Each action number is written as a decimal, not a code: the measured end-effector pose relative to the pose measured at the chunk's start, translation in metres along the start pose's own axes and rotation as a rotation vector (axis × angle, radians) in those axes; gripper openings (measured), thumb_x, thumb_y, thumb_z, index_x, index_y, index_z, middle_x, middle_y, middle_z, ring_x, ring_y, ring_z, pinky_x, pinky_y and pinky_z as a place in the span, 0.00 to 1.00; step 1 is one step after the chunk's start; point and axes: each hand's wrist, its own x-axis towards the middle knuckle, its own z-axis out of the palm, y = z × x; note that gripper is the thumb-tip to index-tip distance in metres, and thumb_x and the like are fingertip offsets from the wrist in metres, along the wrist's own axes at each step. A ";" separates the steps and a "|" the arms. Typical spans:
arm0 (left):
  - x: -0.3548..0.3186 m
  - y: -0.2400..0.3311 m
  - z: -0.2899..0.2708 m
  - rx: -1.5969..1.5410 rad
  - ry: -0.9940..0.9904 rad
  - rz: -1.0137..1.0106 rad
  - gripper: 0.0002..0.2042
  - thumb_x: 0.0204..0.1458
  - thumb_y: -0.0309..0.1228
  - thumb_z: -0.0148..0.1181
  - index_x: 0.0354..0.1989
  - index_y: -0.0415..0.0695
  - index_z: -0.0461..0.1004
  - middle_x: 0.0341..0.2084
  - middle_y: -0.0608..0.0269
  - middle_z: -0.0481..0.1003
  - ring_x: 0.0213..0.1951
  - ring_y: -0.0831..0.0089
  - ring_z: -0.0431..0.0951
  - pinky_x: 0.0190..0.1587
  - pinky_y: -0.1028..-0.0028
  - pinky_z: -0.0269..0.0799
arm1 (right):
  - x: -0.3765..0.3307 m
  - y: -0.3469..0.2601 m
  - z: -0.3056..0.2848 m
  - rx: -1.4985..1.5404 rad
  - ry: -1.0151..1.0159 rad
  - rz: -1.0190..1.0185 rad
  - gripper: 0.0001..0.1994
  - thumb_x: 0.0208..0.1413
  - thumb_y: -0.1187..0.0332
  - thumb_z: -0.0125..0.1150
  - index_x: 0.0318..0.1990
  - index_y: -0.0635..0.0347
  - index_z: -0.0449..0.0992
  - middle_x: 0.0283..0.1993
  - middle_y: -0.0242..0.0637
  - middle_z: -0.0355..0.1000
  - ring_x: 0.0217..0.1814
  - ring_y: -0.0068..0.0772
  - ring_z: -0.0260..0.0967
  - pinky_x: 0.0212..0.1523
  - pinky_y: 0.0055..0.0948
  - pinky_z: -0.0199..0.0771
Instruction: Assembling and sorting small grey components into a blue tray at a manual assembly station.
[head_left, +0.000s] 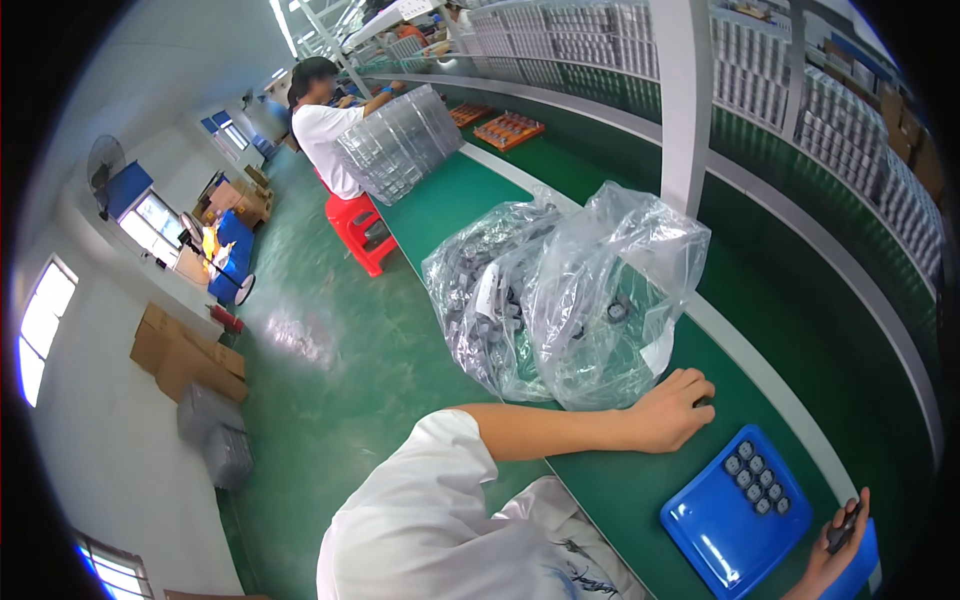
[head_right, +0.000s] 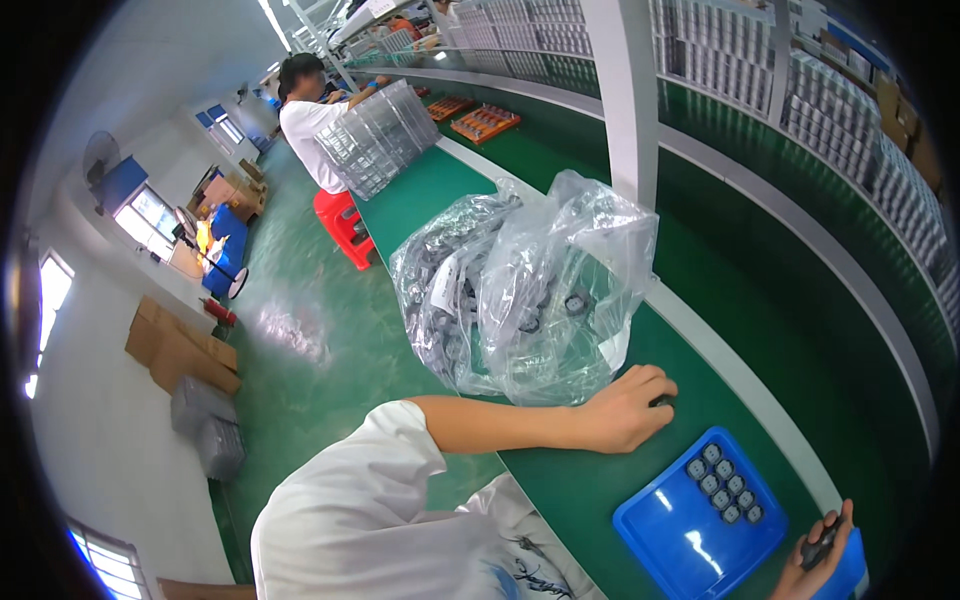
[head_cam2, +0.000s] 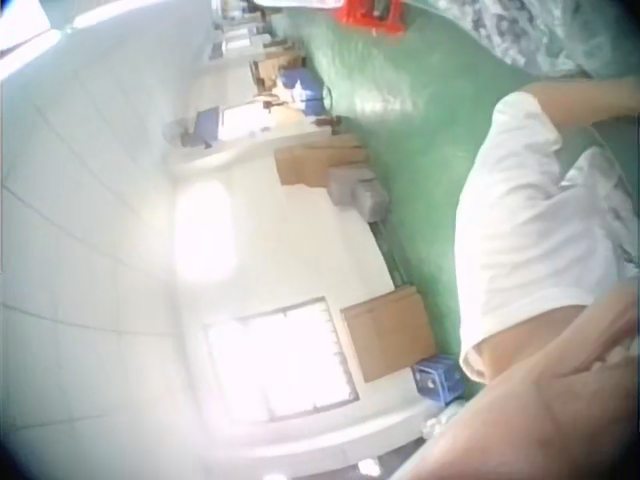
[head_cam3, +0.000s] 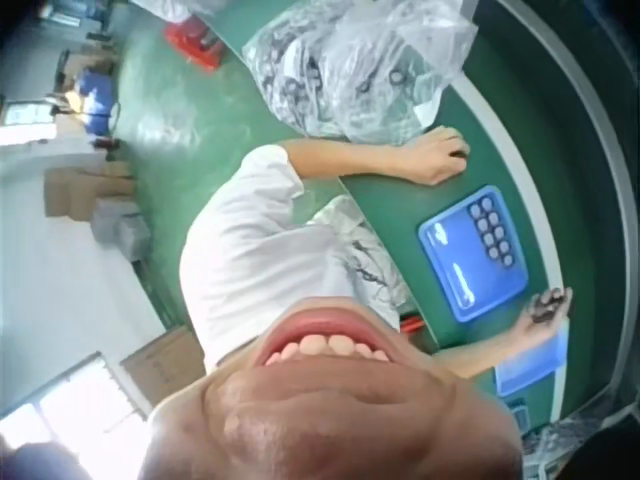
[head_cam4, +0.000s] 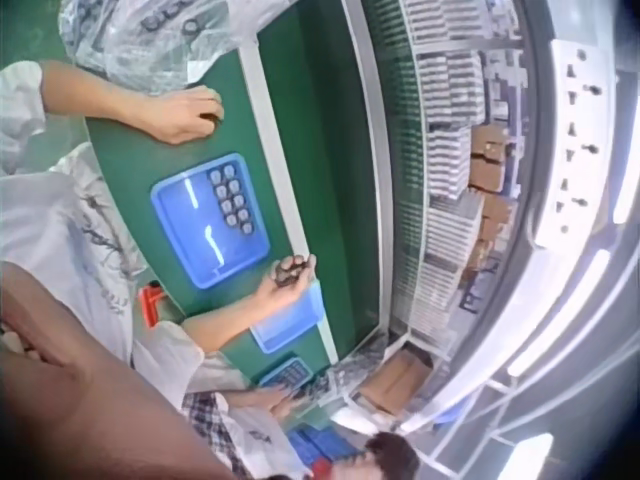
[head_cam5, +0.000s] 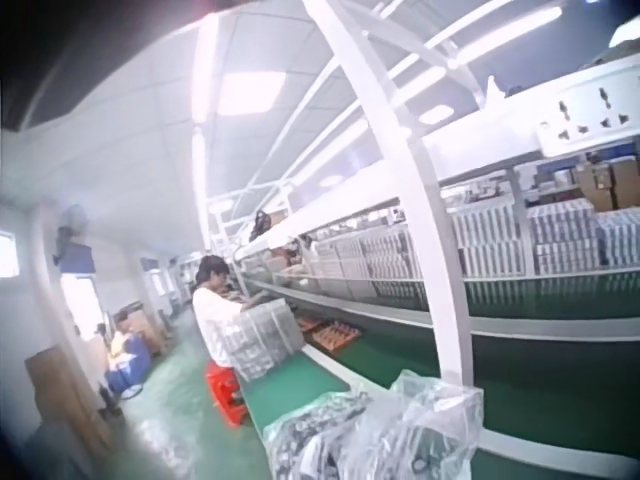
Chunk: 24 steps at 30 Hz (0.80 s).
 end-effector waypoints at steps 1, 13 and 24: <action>0.003 -0.002 0.005 -0.010 0.011 0.018 0.06 0.45 0.26 0.63 0.31 0.42 0.73 0.38 0.55 0.71 0.44 0.57 0.69 0.45 0.63 0.65 | 0.002 0.006 0.006 -0.031 0.284 -0.007 0.16 0.71 0.61 0.45 0.57 0.62 0.66 0.38 0.28 0.64 0.27 0.14 0.57 0.11 0.12 0.52; 0.031 0.000 0.010 -0.048 -0.242 -0.039 0.14 0.42 0.36 0.70 0.33 0.46 0.72 0.30 0.59 0.68 0.38 0.58 0.68 0.43 0.61 0.63 | 0.012 0.033 -0.083 0.364 0.124 0.047 0.17 0.69 0.56 0.48 0.48 0.62 0.68 0.35 0.30 0.64 0.28 0.16 0.59 0.10 0.16 0.53; 0.028 -0.018 0.009 -0.170 -0.285 -0.051 0.09 0.43 0.23 0.64 0.34 0.47 0.75 0.34 0.60 0.70 0.40 0.58 0.68 0.45 0.62 0.63 | 0.028 0.038 -0.134 0.892 -0.159 0.112 0.16 0.68 0.70 0.45 0.57 0.72 0.61 0.46 0.40 0.62 0.40 0.28 0.61 0.24 0.21 0.58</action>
